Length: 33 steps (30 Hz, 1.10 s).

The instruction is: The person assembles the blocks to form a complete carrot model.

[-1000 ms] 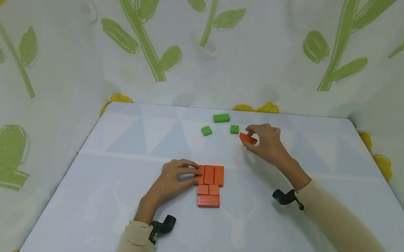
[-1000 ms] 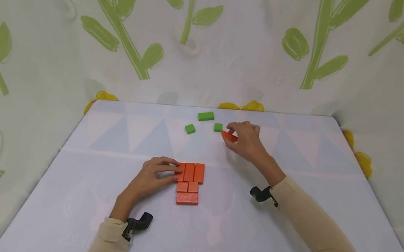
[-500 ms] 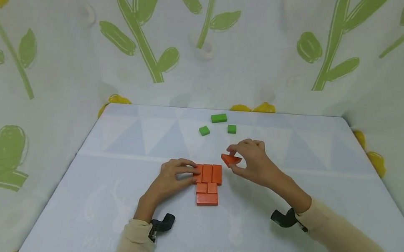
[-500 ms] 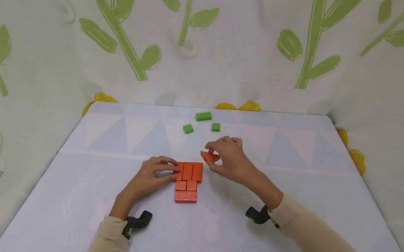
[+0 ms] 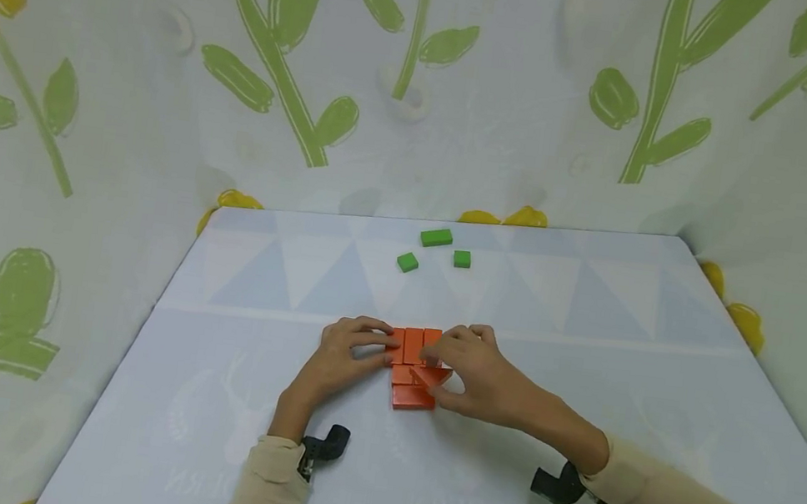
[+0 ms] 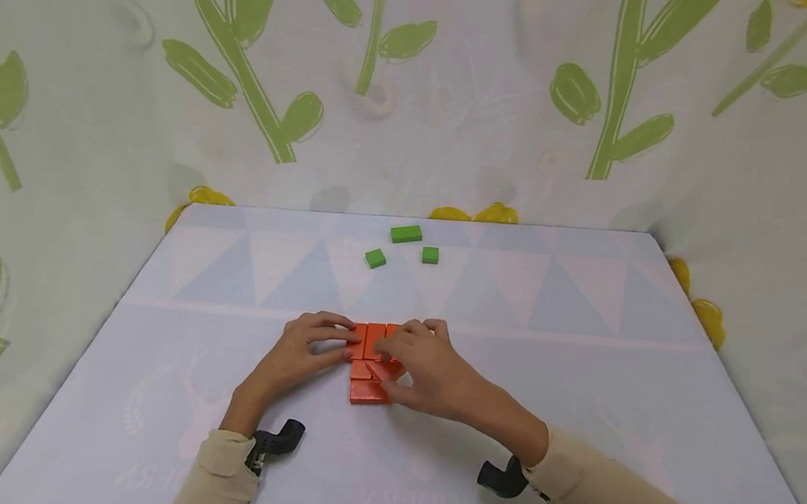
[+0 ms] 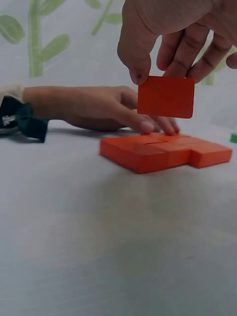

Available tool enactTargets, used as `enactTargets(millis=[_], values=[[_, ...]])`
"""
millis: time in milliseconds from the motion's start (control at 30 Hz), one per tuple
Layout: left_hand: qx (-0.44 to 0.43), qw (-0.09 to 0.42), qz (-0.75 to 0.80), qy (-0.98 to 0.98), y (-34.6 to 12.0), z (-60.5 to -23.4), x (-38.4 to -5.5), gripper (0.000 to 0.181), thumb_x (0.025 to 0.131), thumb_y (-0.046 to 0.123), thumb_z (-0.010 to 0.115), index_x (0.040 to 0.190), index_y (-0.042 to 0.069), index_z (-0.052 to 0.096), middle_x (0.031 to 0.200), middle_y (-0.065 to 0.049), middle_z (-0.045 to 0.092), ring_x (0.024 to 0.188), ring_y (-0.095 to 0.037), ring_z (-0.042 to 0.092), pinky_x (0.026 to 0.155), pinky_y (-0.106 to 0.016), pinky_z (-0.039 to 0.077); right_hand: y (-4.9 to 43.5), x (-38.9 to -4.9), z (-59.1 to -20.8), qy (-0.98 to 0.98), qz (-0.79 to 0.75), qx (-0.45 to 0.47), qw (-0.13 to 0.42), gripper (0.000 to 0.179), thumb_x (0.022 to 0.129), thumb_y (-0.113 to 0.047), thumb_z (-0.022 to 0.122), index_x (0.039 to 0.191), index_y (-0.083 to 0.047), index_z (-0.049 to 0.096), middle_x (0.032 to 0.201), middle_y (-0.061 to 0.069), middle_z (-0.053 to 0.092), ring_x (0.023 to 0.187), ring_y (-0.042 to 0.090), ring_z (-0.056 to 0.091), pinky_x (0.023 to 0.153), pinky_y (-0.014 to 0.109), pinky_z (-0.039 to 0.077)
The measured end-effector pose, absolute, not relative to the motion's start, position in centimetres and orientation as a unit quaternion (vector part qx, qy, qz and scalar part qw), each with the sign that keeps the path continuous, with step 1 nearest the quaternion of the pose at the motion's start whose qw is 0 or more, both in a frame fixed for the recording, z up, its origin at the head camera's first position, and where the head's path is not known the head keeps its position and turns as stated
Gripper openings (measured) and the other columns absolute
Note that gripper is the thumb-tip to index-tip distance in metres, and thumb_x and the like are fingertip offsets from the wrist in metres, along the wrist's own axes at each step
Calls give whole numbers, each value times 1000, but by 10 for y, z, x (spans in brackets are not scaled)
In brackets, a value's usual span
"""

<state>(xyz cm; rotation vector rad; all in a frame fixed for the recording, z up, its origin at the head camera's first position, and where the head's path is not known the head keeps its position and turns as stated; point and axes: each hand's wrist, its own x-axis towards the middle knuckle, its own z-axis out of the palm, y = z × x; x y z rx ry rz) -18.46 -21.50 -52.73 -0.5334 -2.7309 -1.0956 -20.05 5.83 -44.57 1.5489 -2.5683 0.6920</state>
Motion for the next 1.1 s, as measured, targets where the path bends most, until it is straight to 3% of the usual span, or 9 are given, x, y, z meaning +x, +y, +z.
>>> enactTargets(millis=[400, 1100], values=[[-179, 74, -377, -906, -215, -527, -183, 24, 92, 29, 74, 116, 23, 77, 128, 8, 63, 121, -18, 52, 105, -53, 26, 45, -176, -462, -815, 228, 533, 7, 41, 81, -23, 84, 118, -15, 68, 107, -9, 66, 104, 11, 53, 96, 46, 34], [-186, 79, -369, -907, -214, -524, -185, 24, 92, 29, 75, 115, 23, 77, 127, 7, 63, 119, -19, 53, 103, -53, 27, 45, -177, -482, -813, 213, 540, 47, 41, 80, -26, 85, 116, -16, 68, 109, -6, 66, 106, 13, 54, 91, 44, 38]])
